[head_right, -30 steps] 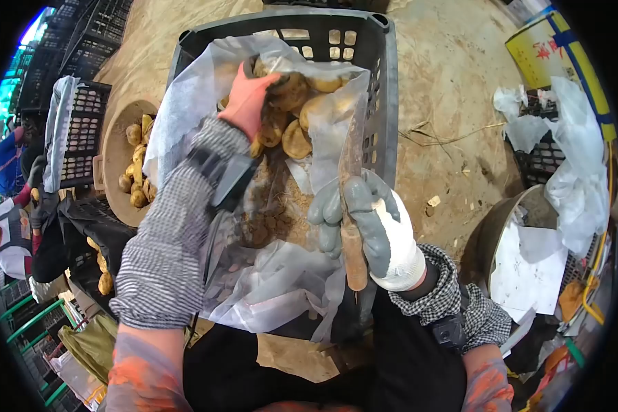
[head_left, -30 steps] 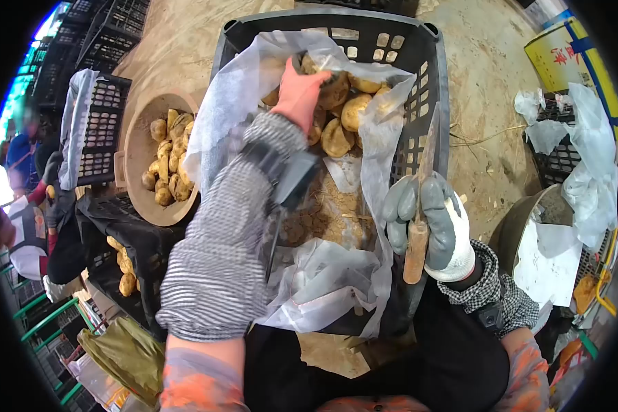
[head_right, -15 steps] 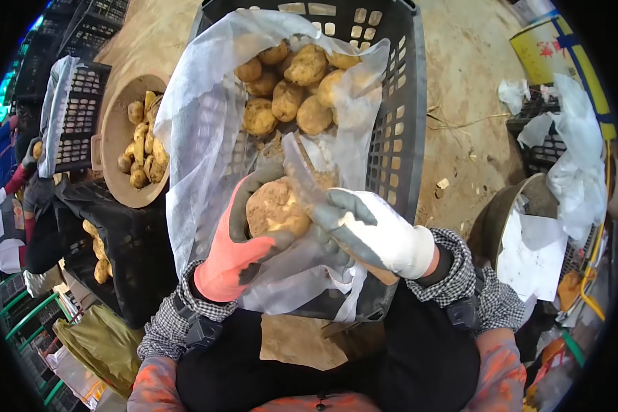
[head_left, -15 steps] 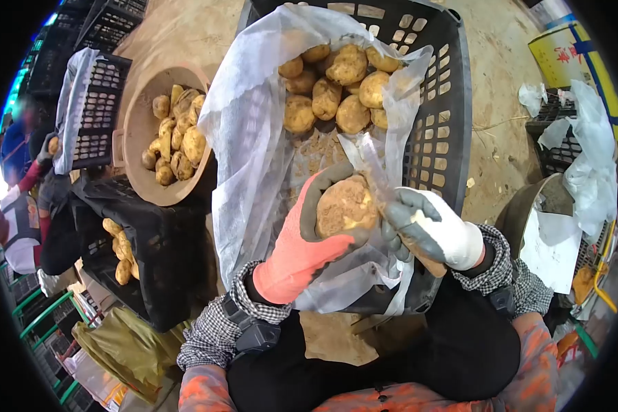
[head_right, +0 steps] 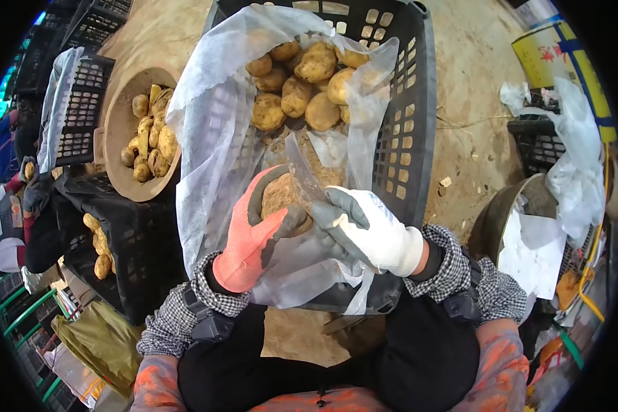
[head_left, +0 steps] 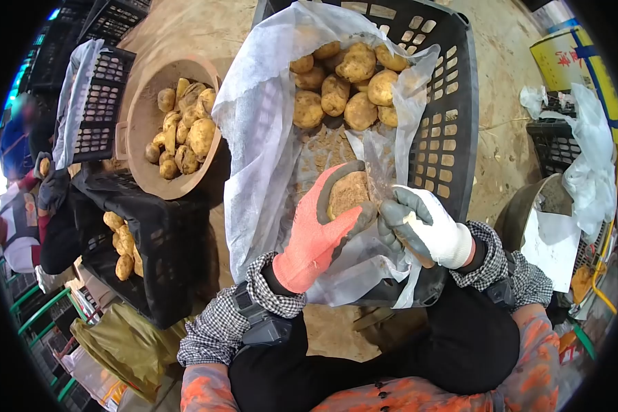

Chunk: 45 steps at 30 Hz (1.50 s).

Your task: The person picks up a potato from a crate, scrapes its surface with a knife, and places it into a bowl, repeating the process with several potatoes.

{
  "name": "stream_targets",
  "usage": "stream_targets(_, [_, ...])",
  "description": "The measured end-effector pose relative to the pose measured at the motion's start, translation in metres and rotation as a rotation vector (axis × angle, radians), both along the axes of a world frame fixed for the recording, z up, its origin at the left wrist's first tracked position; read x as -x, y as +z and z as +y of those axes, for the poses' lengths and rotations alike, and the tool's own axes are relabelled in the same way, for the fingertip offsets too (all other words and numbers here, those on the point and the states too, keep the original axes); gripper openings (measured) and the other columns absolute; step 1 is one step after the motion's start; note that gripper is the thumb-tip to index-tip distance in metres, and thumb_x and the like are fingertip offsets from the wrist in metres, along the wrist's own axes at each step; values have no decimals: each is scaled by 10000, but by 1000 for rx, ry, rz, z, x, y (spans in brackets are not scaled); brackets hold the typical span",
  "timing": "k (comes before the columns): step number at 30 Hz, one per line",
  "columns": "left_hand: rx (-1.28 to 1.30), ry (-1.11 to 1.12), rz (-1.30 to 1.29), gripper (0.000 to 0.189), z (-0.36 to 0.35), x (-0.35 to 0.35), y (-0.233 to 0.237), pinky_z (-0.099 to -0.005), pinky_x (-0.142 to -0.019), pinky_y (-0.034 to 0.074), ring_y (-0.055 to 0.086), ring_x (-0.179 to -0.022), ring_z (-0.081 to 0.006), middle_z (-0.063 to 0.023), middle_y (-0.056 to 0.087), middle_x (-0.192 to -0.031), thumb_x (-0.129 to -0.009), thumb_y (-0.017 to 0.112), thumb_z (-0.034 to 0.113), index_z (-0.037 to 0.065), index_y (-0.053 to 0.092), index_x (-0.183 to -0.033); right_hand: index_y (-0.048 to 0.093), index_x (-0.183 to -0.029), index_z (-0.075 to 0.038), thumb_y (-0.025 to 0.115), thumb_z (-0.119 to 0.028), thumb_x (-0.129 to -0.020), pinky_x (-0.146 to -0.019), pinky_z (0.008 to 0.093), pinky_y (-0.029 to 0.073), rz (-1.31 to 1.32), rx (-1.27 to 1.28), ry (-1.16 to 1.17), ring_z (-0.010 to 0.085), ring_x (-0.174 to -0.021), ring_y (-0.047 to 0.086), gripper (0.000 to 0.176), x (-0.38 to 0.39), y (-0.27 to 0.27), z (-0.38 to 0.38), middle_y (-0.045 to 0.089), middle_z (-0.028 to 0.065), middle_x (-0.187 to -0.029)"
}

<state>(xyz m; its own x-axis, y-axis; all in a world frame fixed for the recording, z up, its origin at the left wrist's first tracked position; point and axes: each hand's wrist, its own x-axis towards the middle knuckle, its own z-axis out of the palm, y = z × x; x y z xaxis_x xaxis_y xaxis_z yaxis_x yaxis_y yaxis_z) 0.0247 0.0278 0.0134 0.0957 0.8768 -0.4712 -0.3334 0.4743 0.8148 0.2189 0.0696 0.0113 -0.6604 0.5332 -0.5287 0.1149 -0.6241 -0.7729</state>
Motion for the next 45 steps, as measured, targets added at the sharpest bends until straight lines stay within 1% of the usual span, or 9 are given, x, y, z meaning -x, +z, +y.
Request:
stream_targets(3, [87, 184, -41, 392, 2, -2, -11, -280, -788, 481, 584, -881, -125, -30, 614, -1033, -847, 589, 93, 22, 533, -1229, 541, -920, -37, 548, -344, -934, -501, 210, 425, 43, -39, 199, 66, -590, 526, 307, -1, 10, 7, 584, 20, -738])
stream_targets(5, [-413, -236, 576, 315, 6, 10, -16, -281, -827, 474, 590, -924, -134, -40, 618, -1041, -900, 549, 160, 9, 567, -1175, 544, -925, -37, 535, -348, -939, -526, 221, 445, -1, -7, 238, 78, -610, 554, 312, 0, 9, 8, 601, 32, -751])
stream_targets(13, [10, 55, -99, 401, 3, -3, -10, -277, -808, 464, 550, -938, -115, -27, 581, -1076, -860, 593, 112, 48, 488, -1242, 545, -981, -10, 545, -330, -939, -597, 230, 464, 70, 55, -161, 67, -653, 550, 323, -8, -12, -4, 585, 14, -757])
stream_targets(19, [49, 87, -54, 384, 3, 8, -19, -285, -790, 465, 542, -928, -115, -23, 559, -1133, -829, 614, 76, 64, 508, -1198, 531, -937, -16, 534, -383, -926, -593, 226, 469, -26, -140, 265, 92, -665, 589, 367, -2, 5, 5, 601, 34, -767])
stream_targets(21, [-639, -352, 738, 388, 7, 20, -23, -294, -823, 470, 547, -996, -149, -63, 554, -1159, -867, 577, 93, 58, 488, -1242, 528, -953, -25, 546, -316, -928, -598, 219, 481, 66, -98, 221, 105, -684, 610, 292, -2, -5, -4, 604, 39, -791])
stream_targets(25, [-855, -325, 810, 418, 9, 15, -23, -319, -905, 463, 519, -1122, -198, -121, 495, -1259, -917, 513, 120, 32, 432, -1318, 477, -976, -25, 517, -358, -956, -568, 263, 475, 130, 94, -336, 146, -639, 576, 336, 2, -3, -6, 579, 86, -730])
stream_targets(27, [-386, -136, 33, 513, 10, -3, -3, -344, -985, 426, 465, -1213, -227, -146, 408, -1353, -930, 498, 136, 6, 329, -1397, 491, -933, -26, 469, -368, -978, -565, 259, 468, 53, -26, -304, 143, -610, 561, 346, -6, -2, 8, 563, 77, -713])
stream_targets(32, [-133, 83, -274, 757, 10, -4, 1, -343, -1023, 392, 430, -1252, -199, -101, 388, -1380, -826, 663, 107, 50, 237, -1449, 505, -933, -9, 507, -263, -947, -600, 268, 460, 95, -89, -292, 141, -668, 557, 255, -7, 0, 11, 558, 72, -777])
stream_targets(45, [91, -38, -323, 780, 11, 5, 5, -277, -894, 450, 541, -1072, -151, -72, 477, -1251, -745, 697, 30, 85, 256, -1386, 470, -823, -42, 406, -378, -996, -537, 244, 427, 37, -258, -229, 118, -536, 494, 384, -7, 5, 16, 535, 60, -714])
